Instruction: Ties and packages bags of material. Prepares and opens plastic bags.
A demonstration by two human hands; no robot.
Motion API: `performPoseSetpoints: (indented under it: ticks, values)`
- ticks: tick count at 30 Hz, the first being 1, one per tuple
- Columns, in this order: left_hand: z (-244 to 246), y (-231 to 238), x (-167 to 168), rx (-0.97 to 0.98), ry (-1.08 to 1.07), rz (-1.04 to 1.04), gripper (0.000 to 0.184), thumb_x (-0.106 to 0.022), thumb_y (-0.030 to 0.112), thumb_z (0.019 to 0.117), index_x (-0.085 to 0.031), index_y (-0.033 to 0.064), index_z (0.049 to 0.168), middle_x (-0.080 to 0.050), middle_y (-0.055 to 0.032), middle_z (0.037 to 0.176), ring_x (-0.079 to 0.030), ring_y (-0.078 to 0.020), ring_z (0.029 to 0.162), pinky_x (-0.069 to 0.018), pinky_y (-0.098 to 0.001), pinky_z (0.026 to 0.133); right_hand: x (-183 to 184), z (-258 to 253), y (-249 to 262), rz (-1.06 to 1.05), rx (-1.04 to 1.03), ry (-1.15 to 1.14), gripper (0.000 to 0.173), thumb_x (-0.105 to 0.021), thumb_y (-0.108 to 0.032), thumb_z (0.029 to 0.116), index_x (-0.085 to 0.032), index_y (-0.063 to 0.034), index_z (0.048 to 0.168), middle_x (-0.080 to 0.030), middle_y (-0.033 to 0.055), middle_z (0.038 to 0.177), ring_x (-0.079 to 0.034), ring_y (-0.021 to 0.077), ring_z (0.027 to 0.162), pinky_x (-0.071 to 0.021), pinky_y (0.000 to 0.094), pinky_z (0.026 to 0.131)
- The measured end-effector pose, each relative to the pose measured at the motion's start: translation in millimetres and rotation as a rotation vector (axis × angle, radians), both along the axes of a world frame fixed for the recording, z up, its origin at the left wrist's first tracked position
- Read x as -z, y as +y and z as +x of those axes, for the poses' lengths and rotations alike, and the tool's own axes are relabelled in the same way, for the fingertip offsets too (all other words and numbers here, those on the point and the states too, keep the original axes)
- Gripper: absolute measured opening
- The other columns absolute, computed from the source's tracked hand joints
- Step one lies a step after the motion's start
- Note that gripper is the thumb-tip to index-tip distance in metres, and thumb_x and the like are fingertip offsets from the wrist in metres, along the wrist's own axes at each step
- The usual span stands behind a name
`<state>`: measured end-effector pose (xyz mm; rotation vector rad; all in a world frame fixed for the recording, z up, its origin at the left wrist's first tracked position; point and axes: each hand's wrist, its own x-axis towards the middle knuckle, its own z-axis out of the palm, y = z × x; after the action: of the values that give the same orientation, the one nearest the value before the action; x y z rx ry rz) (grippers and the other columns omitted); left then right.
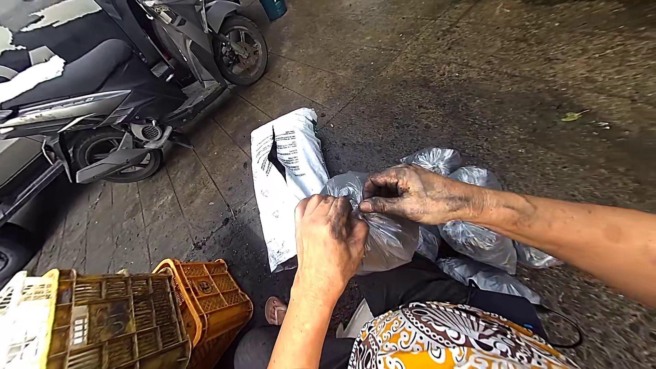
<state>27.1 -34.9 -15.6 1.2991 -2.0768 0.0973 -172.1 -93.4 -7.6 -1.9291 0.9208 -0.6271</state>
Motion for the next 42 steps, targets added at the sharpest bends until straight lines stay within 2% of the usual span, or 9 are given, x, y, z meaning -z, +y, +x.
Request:
performPoseSetpoints:
  ticks: [7, 11, 15, 18, 21, 31, 36, 40, 42]
  values:
    - [15.3, 4.7, 7.6, 0.011, -0.067, 0.076, 0.015, -0.061, 0.018, 0.0844, -0.072, 0.0088, 0.08, -0.072, -0.0054, 0.082, -0.069, -0.0237, 0.088, -0.0484, -0.0435, 0.086, 13.6, -11.0, -7.5, -0.326, -0.078, 0.144, 0.024, -0.064, -0.028, 0.0976, -0.071, -0.0069, 0.089, -0.063, 0.002, 0.081, -0.058, 0.0086, 0.074, -0.0471, 0.0271, 0.068]
    - [31.9, 8.2, 30.8, -0.044, 0.439, 0.315, 0.044, -0.056, 0.034, 0.0993, -0.066, -0.0034, 0.119, -0.06, -0.0207, 0.13, -0.055, -0.0238, 0.125, -0.048, -0.0365, 0.101, 8.0, -12.6, -12.6, -0.533, -0.253, 0.143, 0.038, -0.066, -0.024, 0.091, -0.068, -0.0138, 0.127, -0.064, 0.0057, 0.128, -0.06, 0.0193, 0.12, -0.0506, 0.0359, 0.101]
    - [24.4, 14.5, 63.7, -0.189, 0.897, 0.713, 0.068, -0.013, 0.044, 0.1096, -0.037, -0.0052, 0.151, -0.052, -0.0153, 0.145, -0.053, -0.007, 0.13, -0.0436, -0.0269, 0.109, 8.0, -1.9, -17.8, -0.649, -0.342, 0.238, 0.035, -0.069, -0.015, 0.0871, -0.074, -0.0139, 0.122, -0.067, 0.0133, 0.12, -0.064, 0.0321, 0.107, -0.0537, 0.046, 0.087]
    - [6.9, 12.9, 63.7, -0.223, 1.231, 0.776, 0.067, -0.002, 0.046, 0.1089, -0.039, 0.004, 0.144, -0.064, -0.0011, 0.122, -0.063, -0.0011, 0.11, -0.0542, -0.0237, 0.095, -0.6, -0.7, -22.6, -0.679, -0.422, 0.269, 0.026, -0.075, -0.017, 0.0887, -0.075, -0.0145, 0.114, -0.065, 0.0106, 0.106, -0.065, 0.0263, 0.097, -0.054, 0.0397, 0.081]
    - [-1.5, 1.5, 56.4, -0.201, 1.299, 0.72, 0.06, -0.004, 0.039, 0.1111, -0.047, 0.0053, 0.136, -0.066, 0.0013, 0.113, -0.065, -0.0004, 0.105, -0.0553, -0.0224, 0.091, -5.9, -0.4, -20.9, -0.705, -0.428, 0.289, 0.022, -0.072, -0.011, 0.0871, -0.078, -0.0131, 0.108, -0.067, 0.0112, 0.112, -0.064, 0.0289, 0.098, -0.0535, 0.0422, 0.077]
    - [-18.5, -42.7, 49.7, -0.192, 1.122, 0.958, 0.082, 0.01, 0.051, 0.1047, -0.041, 0.0041, 0.149, -0.056, -0.0102, 0.14, -0.056, -0.0095, 0.124, -0.0471, -0.0299, 0.103, -6.9, -31.2, -53.2, -0.721, -0.352, 0.078, 0.018, -0.059, -0.003, 0.0928, -0.076, -0.0037, 0.101, -0.068, 0.0108, 0.089, -0.066, 0.0207, 0.078, -0.0534, 0.032, 0.066]
    - [-40.0, -49.5, 71.8, -0.062, 0.636, 0.771, 0.039, -0.043, 0.019, 0.1065, -0.066, -0.0083, 0.123, -0.069, -0.0163, 0.121, -0.063, -0.0073, 0.112, -0.0472, -0.0271, 0.101, 42.2, -18.2, -37.6, -0.581, -0.063, -0.193, 0.02, -0.056, -0.002, 0.0952, -0.073, 0.0038, 0.102, -0.071, 0.0132, 0.091, -0.069, 0.0178, 0.087, -0.0551, 0.0288, 0.079]
    - [-43.4, -39.5, 93.0, -0.116, 0.519, 0.655, 0.037, -0.042, 0.016, 0.1062, -0.07, -0.0075, 0.114, -0.071, -0.0174, 0.114, -0.064, -0.0123, 0.11, -0.0465, -0.0289, 0.101, 61.9, -26.2, -28.4, -0.555, 0.29, -0.329, 0.023, -0.052, -0.008, 0.1003, -0.071, 0.0037, 0.104, -0.069, 0.0104, 0.093, -0.065, 0.0098, 0.085, -0.0543, 0.0222, 0.079]
    - [-48.3, -36.1, 104.6, -0.094, 0.477, 0.614, 0.036, -0.044, 0.014, 0.1041, -0.071, -0.0079, 0.114, -0.071, -0.02, 0.114, -0.065, -0.0182, 0.113, -0.0454, -0.0331, 0.104, 65.3, -41.8, -31.5, -0.44, 0.448, -0.185, 0.031, -0.054, -0.023, 0.102, -0.074, -0.0008, 0.111, -0.072, 0.0129, 0.108, -0.067, 0.0198, 0.104, -0.0529, 0.0364, 0.095]
